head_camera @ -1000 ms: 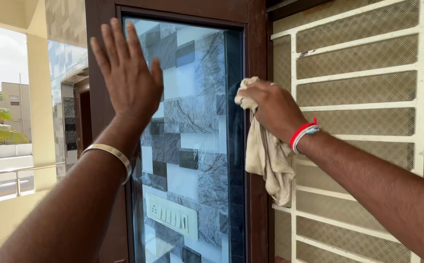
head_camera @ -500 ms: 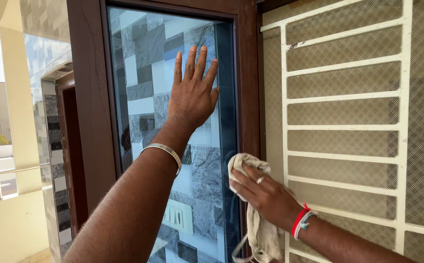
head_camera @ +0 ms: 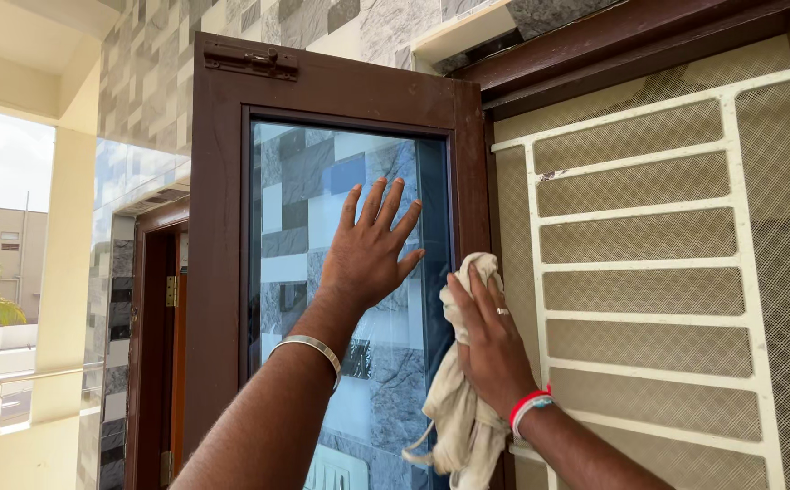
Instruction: The person cleans a glass window pane with a cloth. They wipe the glass surface, the frame, and the lower latch area of the window by hand.
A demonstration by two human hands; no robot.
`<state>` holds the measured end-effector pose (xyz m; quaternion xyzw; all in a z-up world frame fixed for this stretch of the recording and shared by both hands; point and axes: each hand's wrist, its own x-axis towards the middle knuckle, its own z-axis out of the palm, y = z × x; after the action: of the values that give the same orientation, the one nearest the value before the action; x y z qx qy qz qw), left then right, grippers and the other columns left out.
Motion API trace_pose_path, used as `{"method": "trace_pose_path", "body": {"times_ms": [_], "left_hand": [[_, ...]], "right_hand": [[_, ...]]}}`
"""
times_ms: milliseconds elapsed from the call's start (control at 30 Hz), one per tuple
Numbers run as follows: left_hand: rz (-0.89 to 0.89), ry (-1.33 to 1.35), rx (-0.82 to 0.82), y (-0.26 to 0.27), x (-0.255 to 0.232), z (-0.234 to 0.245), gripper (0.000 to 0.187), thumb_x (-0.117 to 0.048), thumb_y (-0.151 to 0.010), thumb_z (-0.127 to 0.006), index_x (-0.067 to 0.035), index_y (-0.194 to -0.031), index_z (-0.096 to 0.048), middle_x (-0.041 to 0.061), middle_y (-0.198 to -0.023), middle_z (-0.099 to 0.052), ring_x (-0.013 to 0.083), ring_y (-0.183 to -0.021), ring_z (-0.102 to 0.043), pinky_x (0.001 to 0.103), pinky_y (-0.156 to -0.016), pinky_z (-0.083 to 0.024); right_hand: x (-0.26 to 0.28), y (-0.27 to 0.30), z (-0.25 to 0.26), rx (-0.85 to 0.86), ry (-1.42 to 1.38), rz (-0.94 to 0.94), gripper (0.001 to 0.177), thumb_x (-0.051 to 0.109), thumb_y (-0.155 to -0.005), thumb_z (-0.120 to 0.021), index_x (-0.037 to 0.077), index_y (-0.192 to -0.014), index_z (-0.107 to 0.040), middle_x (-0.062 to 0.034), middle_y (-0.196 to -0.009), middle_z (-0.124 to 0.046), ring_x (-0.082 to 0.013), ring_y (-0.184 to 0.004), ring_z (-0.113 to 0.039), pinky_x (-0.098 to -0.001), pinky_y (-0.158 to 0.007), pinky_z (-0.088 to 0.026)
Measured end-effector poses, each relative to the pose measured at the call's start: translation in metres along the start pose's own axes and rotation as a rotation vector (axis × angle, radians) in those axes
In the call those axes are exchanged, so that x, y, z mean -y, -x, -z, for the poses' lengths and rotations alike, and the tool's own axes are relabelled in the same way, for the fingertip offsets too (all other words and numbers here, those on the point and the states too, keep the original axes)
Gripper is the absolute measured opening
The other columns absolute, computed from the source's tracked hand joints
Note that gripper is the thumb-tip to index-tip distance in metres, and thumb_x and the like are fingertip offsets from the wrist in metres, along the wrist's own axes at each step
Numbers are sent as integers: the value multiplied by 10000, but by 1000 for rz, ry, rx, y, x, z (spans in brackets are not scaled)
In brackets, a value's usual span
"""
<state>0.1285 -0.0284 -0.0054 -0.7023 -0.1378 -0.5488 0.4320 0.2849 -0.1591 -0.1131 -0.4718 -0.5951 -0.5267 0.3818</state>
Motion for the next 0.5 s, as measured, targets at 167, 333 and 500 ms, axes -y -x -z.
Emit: {"method": "trace_pose_path", "body": {"times_ms": [167,333,500], "left_hand": [[-8,-162,3,-20,48,17,631,-525,-1028,-467,-120,-1511,-475,201,-1576,-400,362,-1482,-307,567,-1211,-197],[36,-315,-168,-39,114,38,643,-530,-1065,-463,-113,-1554,-448,184,-1658,-343,349,-1556,-244,544,-1266,-144],[156,-304,-106,-30,150,44,754,-608,-1027,-422,-126,-1605,-371,176,-1679,-277,361,-1570,-161,595,-1255,-35]], "right_hand": [[-12,24,28,307,147,48,886,-130,-770,-564,206,-1569,-383,-133,-1640,-340,-404,-1382,-488,-447,-1108,-462],[-38,-89,70,59,17,5,761,-178,-711,-589,78,-1417,-465,-181,-1493,-489,-390,-1324,-554,-410,-1054,-514],[-59,-203,66,-281,65,56,535,-174,-785,-673,27,-1269,-566,-215,-1212,-573,-445,-1095,-631,-494,-895,-517]]}}
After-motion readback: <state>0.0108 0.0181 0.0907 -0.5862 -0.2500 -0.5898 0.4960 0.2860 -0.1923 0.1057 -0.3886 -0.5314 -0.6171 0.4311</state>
